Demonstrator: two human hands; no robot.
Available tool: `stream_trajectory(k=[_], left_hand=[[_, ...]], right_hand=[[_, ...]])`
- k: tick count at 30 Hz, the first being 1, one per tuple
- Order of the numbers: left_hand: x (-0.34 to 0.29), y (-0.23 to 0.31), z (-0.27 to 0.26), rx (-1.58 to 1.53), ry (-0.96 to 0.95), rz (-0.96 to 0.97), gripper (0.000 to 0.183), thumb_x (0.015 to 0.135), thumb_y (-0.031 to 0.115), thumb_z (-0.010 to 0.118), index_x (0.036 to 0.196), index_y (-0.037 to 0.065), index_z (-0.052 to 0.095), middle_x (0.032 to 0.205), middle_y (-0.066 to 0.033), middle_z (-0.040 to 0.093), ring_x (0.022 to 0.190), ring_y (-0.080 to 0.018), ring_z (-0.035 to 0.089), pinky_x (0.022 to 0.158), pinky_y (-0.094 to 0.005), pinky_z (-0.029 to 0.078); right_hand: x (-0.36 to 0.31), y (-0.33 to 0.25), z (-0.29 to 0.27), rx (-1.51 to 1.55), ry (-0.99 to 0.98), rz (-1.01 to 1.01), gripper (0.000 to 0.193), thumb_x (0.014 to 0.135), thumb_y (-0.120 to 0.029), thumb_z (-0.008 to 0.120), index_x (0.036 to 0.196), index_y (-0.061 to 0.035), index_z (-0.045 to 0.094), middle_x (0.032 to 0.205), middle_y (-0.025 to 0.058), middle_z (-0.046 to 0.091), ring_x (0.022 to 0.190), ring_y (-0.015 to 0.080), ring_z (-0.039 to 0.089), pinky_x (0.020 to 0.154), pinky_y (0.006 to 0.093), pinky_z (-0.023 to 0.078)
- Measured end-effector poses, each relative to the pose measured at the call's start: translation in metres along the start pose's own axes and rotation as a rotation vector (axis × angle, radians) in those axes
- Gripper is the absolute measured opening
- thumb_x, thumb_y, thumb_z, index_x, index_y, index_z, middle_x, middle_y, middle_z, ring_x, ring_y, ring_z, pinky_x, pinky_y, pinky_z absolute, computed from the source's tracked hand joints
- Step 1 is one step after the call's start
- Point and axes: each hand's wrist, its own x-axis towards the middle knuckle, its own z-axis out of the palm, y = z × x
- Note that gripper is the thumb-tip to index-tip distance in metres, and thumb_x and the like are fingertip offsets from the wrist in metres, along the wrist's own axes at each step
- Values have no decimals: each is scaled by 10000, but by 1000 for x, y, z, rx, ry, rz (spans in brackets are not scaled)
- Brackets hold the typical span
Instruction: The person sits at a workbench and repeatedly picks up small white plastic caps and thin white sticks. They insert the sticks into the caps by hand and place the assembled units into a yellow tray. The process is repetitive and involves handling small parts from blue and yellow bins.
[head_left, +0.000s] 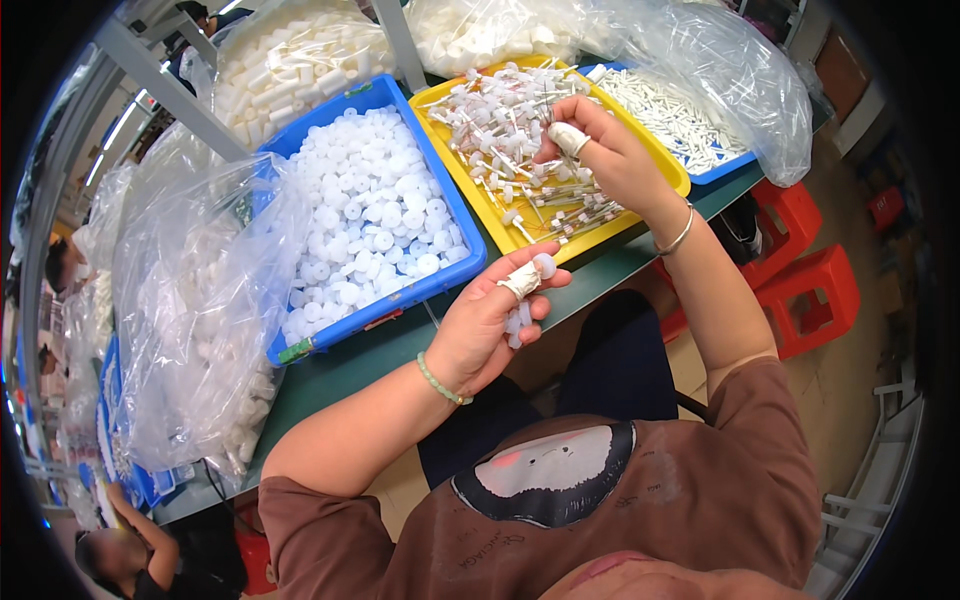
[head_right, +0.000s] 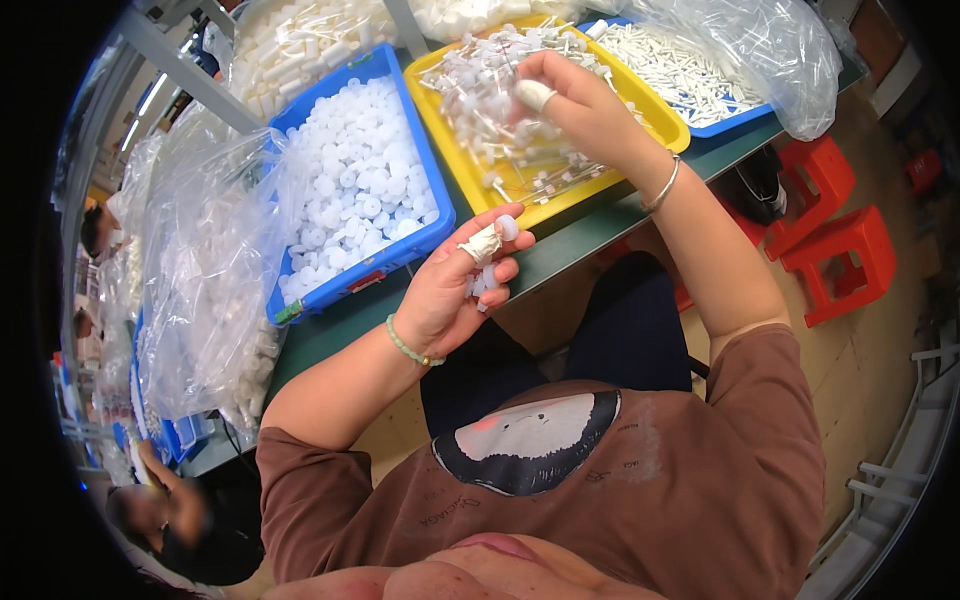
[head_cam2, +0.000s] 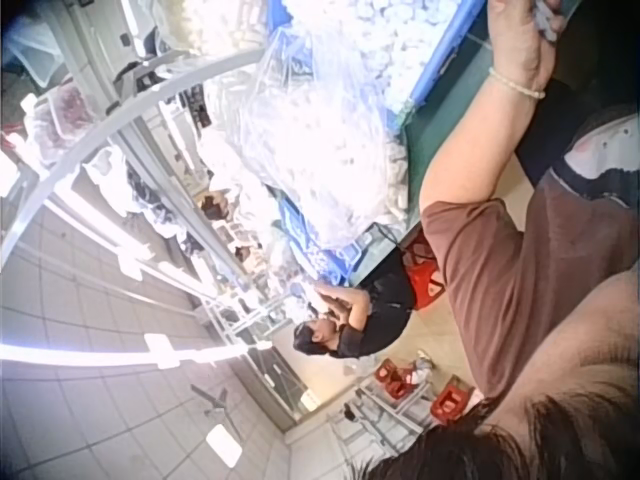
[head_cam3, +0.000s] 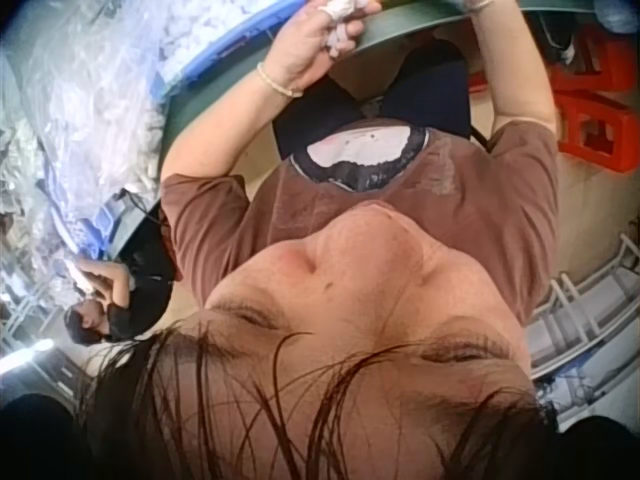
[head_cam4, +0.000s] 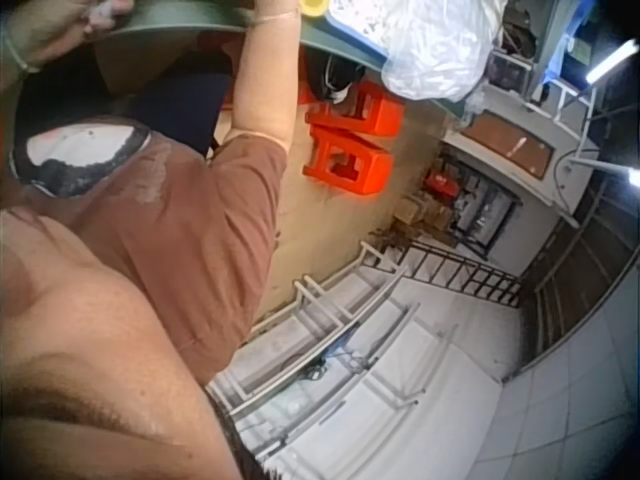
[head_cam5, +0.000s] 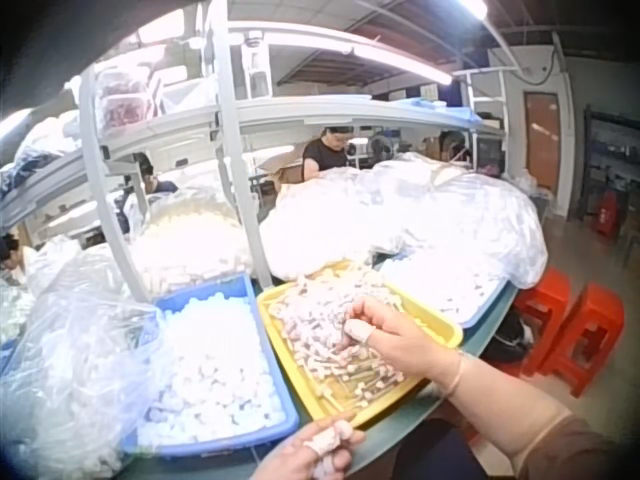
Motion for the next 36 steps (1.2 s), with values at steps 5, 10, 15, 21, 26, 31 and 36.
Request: stream_trajectory(k=[5,10,15,21,26,31,36], left_hand=[[0,0,-1,-8,-1,5,396,942,175,525,1318,73,455,1050,-61,579,699,-54,449,508,-169,356],[-1,1,1,-5,7,0,391,943,167,517,1316,71,454,1048,-62,580,701,-57,453,511,-173,360],[0,0,-2,-8,-1,2,390,940,165,523,1310,64,455,1047,-62,581,706,-58,459,508,-175,361],[0,0,-3,-18,-3,10,376,943,160,526,1303,68,465,1082,-72,585,717,-55,471,512,-170,372],[1,-1,1,-12,-26,39,335,959,160,508,1284,82,486,1221,-114,566,721,-50,486,524,-162,390],[-4,-1,6,94,-36,150,298,963,164,504,1253,97,506,1240,-113,559,695,-45,477,511,-161,378],[-3,2,4,62,-40,120,289,956,145,501,1238,82,518,1151,-83,581,686,-42,467,504,-160,360]], right_hand=[[5,-11,9,101,-1,88,153,956,-176,489,1045,-58,529,922,6,604,906,80,554,813,265,446],[1,-12,11,-71,-136,84,120,966,-115,454,1034,-39,518,940,35,601,959,115,576,910,277,424],[6,-11,9,58,-46,64,155,960,-162,468,1043,-50,535,919,18,618,943,100,562,872,279,435],[3,-15,15,-39,-128,91,127,967,-147,457,1020,-42,505,895,24,601,917,100,575,853,272,447],[-3,-22,16,-83,-241,64,100,956,-120,481,994,-27,478,857,25,581,824,90,557,793,254,449],[-14,-50,12,-202,-445,62,109,945,-122,500,986,-23,484,823,24,568,772,95,564,728,247,463],[-21,-66,10,-350,-550,-34,104,938,-110,510,970,-12,496,804,35,570,753,99,577,692,255,472]])
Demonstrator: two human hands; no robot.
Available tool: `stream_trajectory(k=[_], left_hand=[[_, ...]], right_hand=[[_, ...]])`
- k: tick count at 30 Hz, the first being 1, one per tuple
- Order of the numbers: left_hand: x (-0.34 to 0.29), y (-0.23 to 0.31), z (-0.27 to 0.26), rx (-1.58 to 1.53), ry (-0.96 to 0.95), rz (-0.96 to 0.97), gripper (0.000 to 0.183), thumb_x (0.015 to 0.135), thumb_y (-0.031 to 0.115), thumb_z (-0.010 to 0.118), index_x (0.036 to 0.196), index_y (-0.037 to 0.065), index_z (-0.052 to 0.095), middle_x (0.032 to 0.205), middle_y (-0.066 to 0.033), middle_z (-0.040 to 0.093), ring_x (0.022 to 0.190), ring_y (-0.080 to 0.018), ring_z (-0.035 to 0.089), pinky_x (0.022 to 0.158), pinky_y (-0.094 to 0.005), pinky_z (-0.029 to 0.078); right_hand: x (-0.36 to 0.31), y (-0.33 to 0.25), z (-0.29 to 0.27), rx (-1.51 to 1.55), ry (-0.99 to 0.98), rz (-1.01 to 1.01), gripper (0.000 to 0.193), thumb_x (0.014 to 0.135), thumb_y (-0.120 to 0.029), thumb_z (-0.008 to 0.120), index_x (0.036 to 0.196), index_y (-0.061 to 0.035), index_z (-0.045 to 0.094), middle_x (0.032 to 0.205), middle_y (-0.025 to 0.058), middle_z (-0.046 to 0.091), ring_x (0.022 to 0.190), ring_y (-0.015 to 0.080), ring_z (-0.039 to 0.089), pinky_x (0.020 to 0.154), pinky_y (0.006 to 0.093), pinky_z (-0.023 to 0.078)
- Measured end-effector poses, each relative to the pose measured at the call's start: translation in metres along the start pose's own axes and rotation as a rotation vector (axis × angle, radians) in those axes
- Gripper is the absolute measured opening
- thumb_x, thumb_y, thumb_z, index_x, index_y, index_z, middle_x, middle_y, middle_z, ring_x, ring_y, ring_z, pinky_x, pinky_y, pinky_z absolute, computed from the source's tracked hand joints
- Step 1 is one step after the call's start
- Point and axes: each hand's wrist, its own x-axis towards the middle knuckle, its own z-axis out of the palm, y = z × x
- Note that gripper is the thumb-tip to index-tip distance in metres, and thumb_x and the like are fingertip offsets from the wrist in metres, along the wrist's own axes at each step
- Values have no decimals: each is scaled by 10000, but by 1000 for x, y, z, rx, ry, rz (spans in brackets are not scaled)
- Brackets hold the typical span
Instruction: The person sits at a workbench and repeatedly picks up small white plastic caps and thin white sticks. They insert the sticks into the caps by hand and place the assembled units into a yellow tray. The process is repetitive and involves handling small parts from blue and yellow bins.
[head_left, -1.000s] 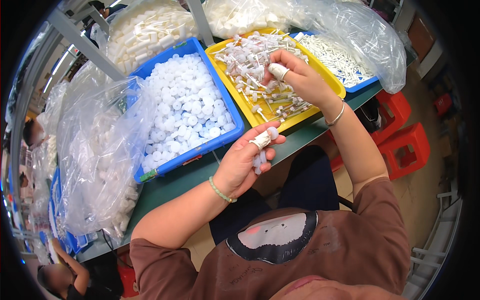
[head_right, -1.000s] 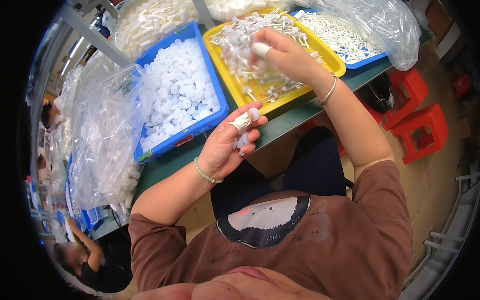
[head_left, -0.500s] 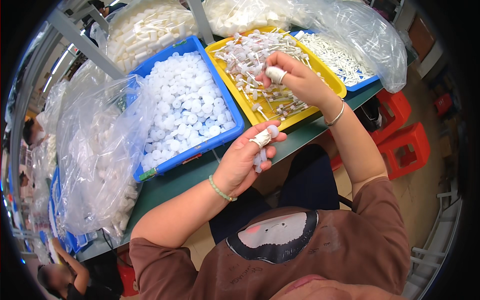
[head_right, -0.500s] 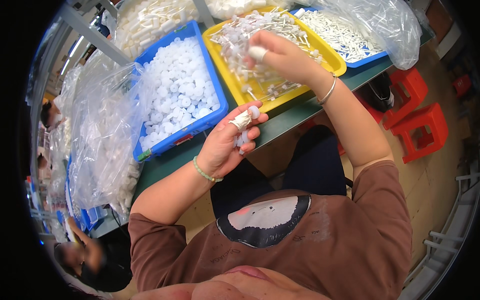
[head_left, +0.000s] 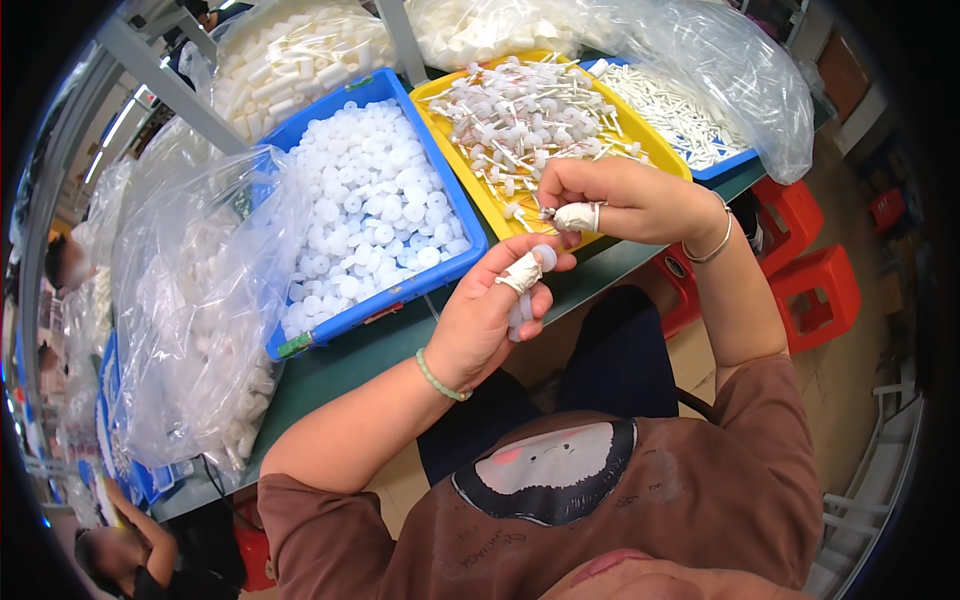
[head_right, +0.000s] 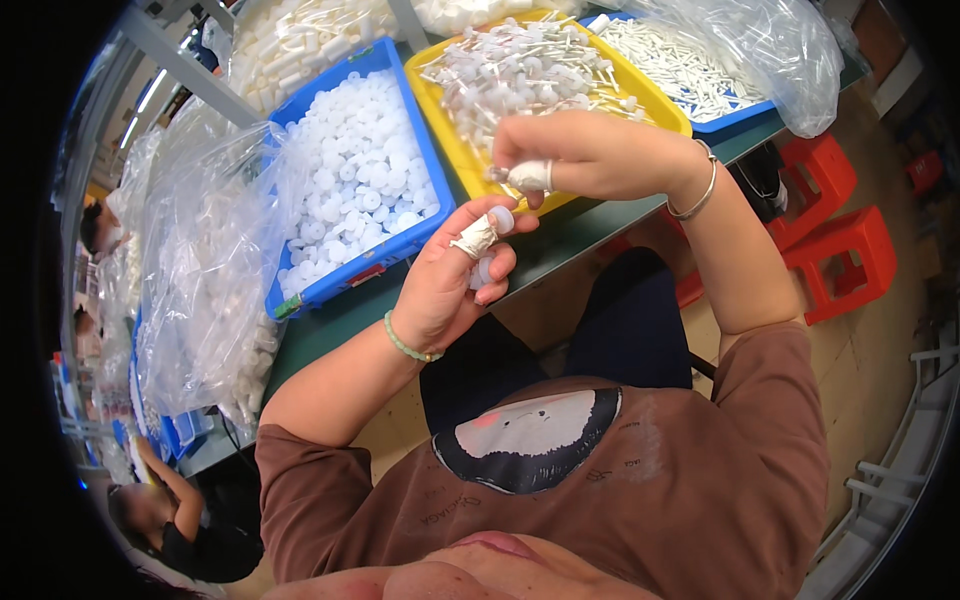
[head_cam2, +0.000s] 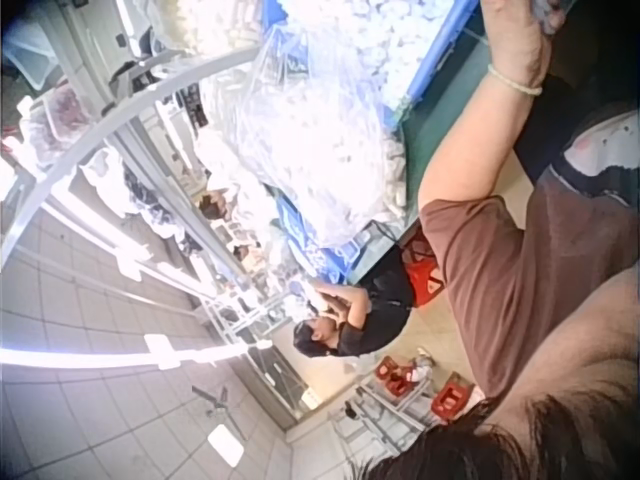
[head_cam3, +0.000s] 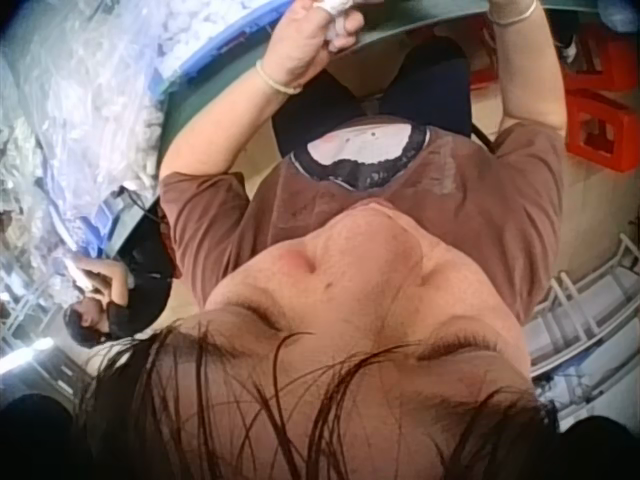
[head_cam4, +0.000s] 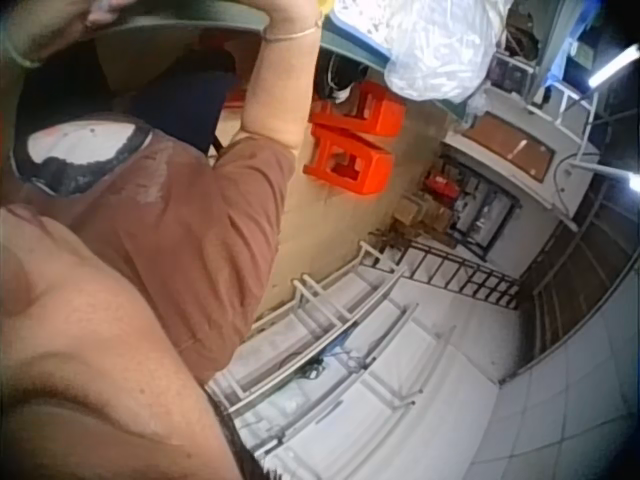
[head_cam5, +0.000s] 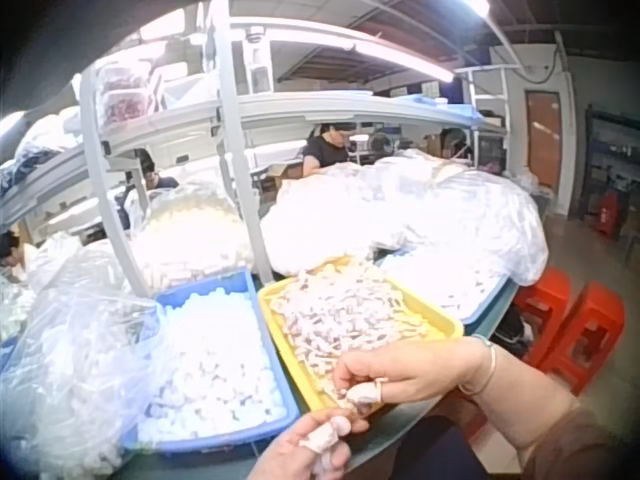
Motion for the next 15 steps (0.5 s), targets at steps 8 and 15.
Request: stream_trajectory(k=[8,15], left_hand=[[1,-2,1,83,89,6,271,934,90,499,1192,27,555,1118,-65,588,686,-44,460,506,-170,355],[-1,-6,-1,39,91,118,286,963,119,484,1241,59,516,1229,-37,545,699,-46,455,517,-165,365]], right_hand=[[4,16,-8,219,324,-13,123,951,-117,478,1029,-25,502,833,33,558,795,131,592,738,262,482],[-7,34,7,723,725,152,249,900,-149,448,1096,-26,542,711,-43,472,562,41,374,515,187,328]])
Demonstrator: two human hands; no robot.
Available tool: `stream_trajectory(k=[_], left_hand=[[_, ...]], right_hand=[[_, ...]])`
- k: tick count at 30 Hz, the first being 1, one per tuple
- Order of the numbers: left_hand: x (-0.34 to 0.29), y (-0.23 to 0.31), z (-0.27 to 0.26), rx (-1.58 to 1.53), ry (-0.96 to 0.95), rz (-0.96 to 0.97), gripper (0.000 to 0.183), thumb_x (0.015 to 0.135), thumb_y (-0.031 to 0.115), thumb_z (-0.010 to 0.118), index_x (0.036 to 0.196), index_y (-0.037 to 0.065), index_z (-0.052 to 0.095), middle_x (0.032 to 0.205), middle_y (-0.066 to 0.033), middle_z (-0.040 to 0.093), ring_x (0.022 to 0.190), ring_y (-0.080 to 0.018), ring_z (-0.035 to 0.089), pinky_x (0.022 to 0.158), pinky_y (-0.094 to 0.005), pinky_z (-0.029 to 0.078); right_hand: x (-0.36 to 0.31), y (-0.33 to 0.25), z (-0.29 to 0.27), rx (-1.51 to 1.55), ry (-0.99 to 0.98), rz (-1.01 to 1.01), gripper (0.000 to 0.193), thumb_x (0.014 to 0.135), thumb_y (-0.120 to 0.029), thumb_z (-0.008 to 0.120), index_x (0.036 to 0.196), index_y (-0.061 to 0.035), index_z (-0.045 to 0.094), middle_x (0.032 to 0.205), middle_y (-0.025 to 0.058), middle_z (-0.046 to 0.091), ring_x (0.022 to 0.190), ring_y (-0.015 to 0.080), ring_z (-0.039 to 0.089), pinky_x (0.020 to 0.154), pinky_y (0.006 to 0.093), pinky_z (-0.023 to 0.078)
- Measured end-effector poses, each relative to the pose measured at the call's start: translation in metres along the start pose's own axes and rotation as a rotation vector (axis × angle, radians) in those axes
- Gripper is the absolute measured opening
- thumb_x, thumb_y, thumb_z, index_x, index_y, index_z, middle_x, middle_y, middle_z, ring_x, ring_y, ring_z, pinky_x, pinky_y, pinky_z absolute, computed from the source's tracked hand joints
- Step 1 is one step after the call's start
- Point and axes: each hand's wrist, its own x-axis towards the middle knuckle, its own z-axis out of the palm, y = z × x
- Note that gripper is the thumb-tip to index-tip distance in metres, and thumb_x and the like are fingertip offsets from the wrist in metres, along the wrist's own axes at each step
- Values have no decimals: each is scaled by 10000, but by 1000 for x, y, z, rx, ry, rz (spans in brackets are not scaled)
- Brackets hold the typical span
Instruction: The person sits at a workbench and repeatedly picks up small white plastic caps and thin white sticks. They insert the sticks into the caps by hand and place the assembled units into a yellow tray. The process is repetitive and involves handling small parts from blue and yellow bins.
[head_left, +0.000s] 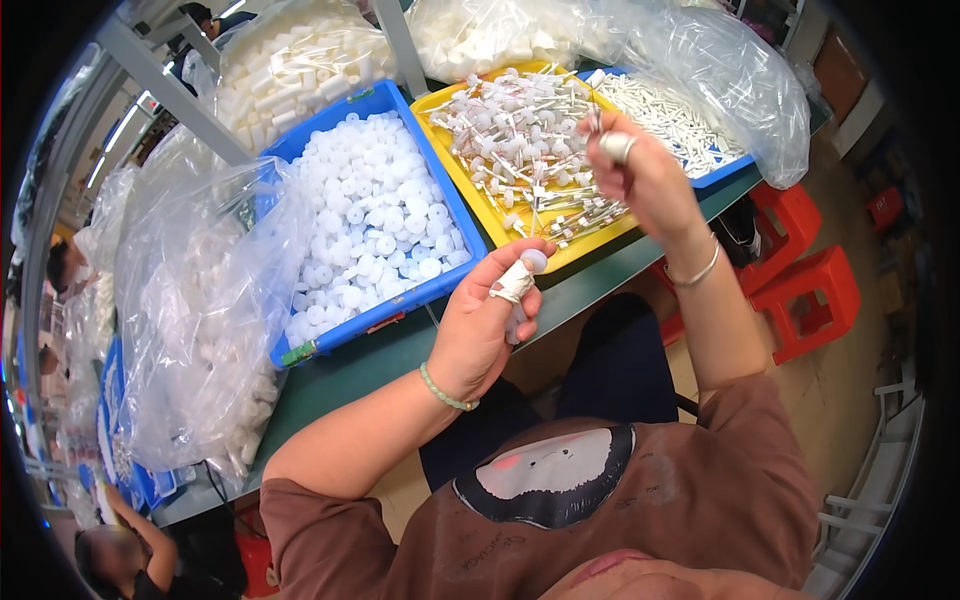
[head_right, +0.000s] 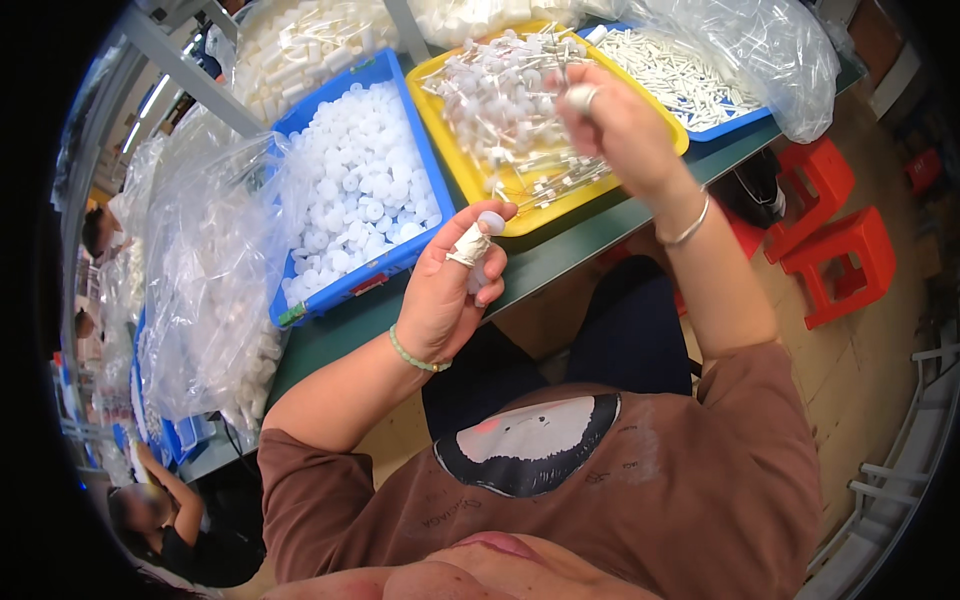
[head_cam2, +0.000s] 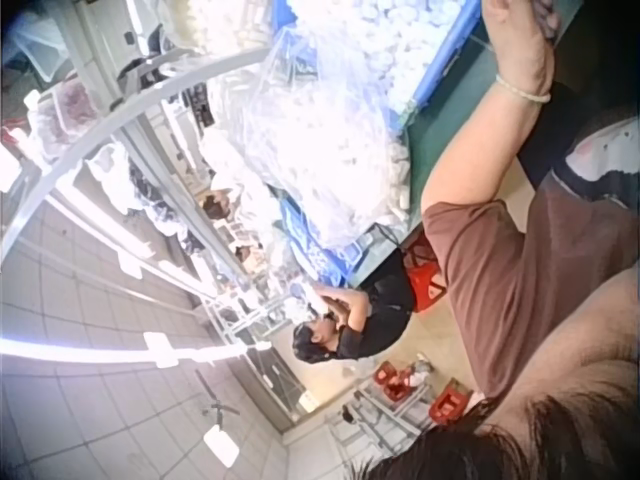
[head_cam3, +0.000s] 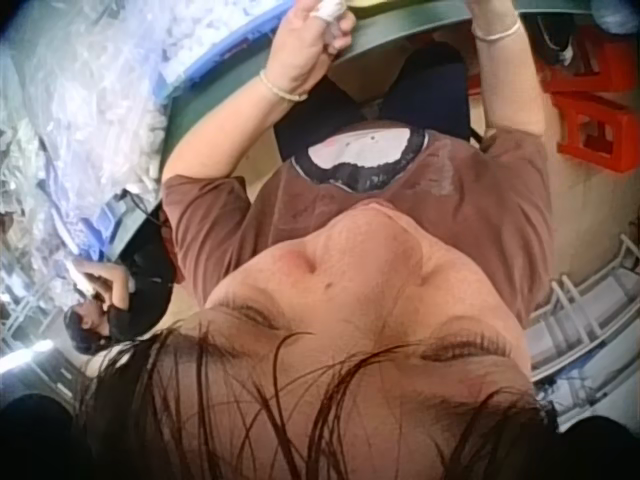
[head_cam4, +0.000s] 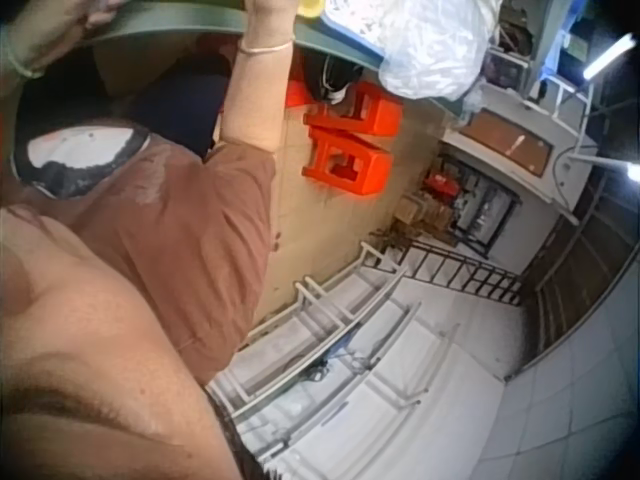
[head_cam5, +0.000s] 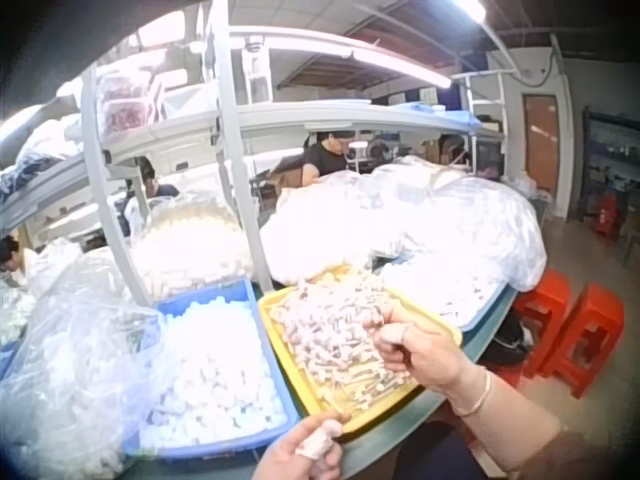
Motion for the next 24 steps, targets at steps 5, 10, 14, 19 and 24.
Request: stream_trajectory(k=[5,10,14,19,24], left_hand=[[-1,-1,0,-2,-54,8,288,966,128,482,1248,72,511,1280,-38,523,701,-43,452,522,-160,369],[0,1,2,21,-53,-75,303,961,131,494,1259,79,510,1281,-53,530,699,-42,451,521,-155,366],[1,-1,0,-5,-34,-76,340,957,138,506,1293,87,500,1197,-58,563,696,-42,448,515,-155,359],[1,1,-3,9,-1,-117,372,960,163,512,1322,83,481,1085,-57,589,701,-40,449,502,-156,352],[4,0,-3,-29,13,-141,391,960,183,519,1330,66,465,1094,-65,594,701,-42,447,499,-157,359]], right_hand=[[-37,16,46,109,-15,130,261,904,-199,563,1124,-60,578,711,-75,470,558,0,365,481,163,283],[-42,19,65,141,140,152,174,899,-143,596,1050,-58,622,741,-70,541,554,-12,376,484,160,300],[-47,5,54,5,114,3,178,909,-106,567,1063,-35,621,850,-9,634,619,-3,457,552,164,382],[-84,0,45,-425,120,-136,176,878,-71,589,1021,17,641,802,-15,615,687,23,522,591,180,410],[-113,10,51,-546,107,-117,165,843,-42,611,993,13,649,755,5,608,631,22,501,554,191,397]])
